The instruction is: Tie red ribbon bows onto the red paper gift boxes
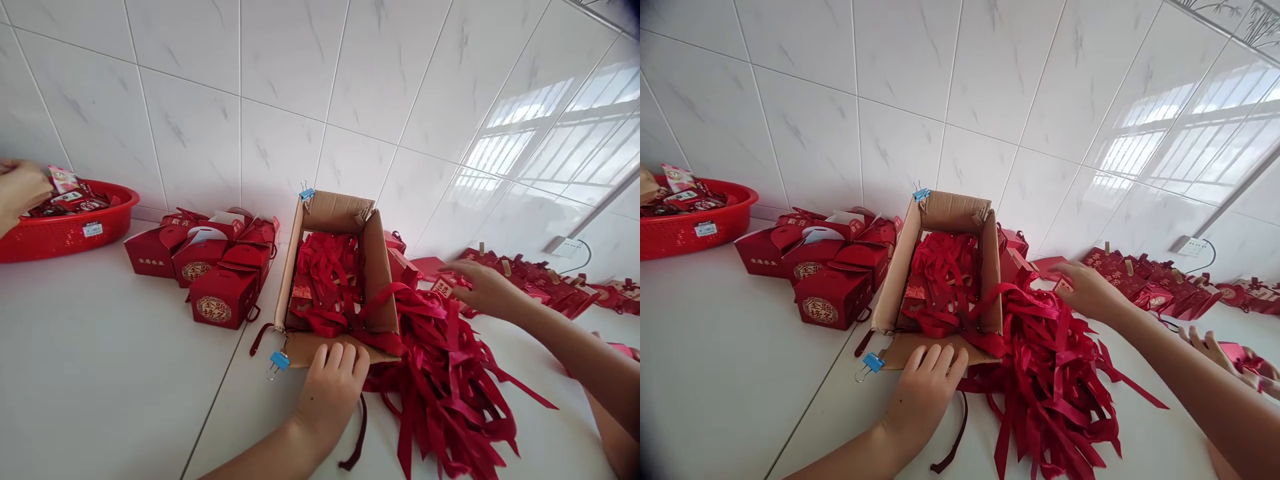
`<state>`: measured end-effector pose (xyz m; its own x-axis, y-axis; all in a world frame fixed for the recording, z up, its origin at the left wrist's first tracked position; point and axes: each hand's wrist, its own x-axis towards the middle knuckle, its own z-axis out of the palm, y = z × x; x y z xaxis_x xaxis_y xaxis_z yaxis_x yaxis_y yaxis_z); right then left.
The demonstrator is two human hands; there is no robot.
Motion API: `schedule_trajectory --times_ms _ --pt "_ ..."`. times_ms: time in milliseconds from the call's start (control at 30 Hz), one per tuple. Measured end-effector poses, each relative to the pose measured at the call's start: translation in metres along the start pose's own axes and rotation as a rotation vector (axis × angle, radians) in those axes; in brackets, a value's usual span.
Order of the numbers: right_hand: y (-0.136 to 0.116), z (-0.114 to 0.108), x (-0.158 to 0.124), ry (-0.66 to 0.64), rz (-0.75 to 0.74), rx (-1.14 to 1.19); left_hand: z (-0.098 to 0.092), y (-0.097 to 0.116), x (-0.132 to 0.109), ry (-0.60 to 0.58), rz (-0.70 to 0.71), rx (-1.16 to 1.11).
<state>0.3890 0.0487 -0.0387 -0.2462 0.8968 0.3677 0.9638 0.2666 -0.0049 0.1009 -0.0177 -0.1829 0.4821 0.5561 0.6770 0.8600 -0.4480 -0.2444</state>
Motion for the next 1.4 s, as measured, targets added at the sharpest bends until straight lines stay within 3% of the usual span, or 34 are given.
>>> schedule_trajectory --times_ms 100,233,333,467,567,633,767,833,967,1100,1233,1367,1400 --pt "-0.066 -0.007 0.016 0.061 -0.131 0.073 0.0 0.0 -0.001 -0.008 0.007 -0.003" --pt "-0.14 0.025 0.036 -0.192 -0.269 0.049 0.001 -0.001 0.0 -0.009 0.008 -0.017" --pt "-0.167 0.063 0.046 -0.404 -0.293 -0.115 0.001 -0.001 0.0 0.003 -0.001 -0.013" --pt "-0.181 0.093 0.047 -0.403 -0.445 -0.149 0.001 0.0 0.001 0.009 0.007 -0.016" --pt "-0.183 0.092 0.06 -0.41 -0.463 -0.092 0.0 0.0 0.001 0.008 0.001 -0.035" --pt "-0.179 0.085 0.084 -0.379 -0.424 -0.059 0.0 -0.001 0.001 0.016 -0.003 -0.049" --pt "-0.163 0.077 0.144 -0.244 -0.197 -0.028 0.001 -0.002 0.0 0.031 0.001 -0.061" --pt "-0.155 0.083 0.164 -0.242 -0.093 -0.005 0.001 -0.002 0.0 0.033 -0.001 -0.063" --pt "-0.148 0.099 0.174 -0.29 -0.03 0.069 -0.001 -0.003 0.002 0.019 -0.004 -0.055" --pt "-0.146 0.098 0.172 -0.221 0.001 0.178 -0.001 -0.005 0.003 0.011 -0.003 -0.048" --pt "-0.137 0.062 0.174 -0.052 0.066 0.348 0.001 -0.005 0.003 0.03 -0.01 -0.051" --pt "-0.109 -0.011 0.175 0.093 0.115 0.562 0.0 -0.006 0.004 0.049 -0.005 -0.027" --pt "-0.098 -0.031 0.17 0.19 0.119 0.723 -0.001 -0.006 0.005 0.052 -0.001 -0.023"
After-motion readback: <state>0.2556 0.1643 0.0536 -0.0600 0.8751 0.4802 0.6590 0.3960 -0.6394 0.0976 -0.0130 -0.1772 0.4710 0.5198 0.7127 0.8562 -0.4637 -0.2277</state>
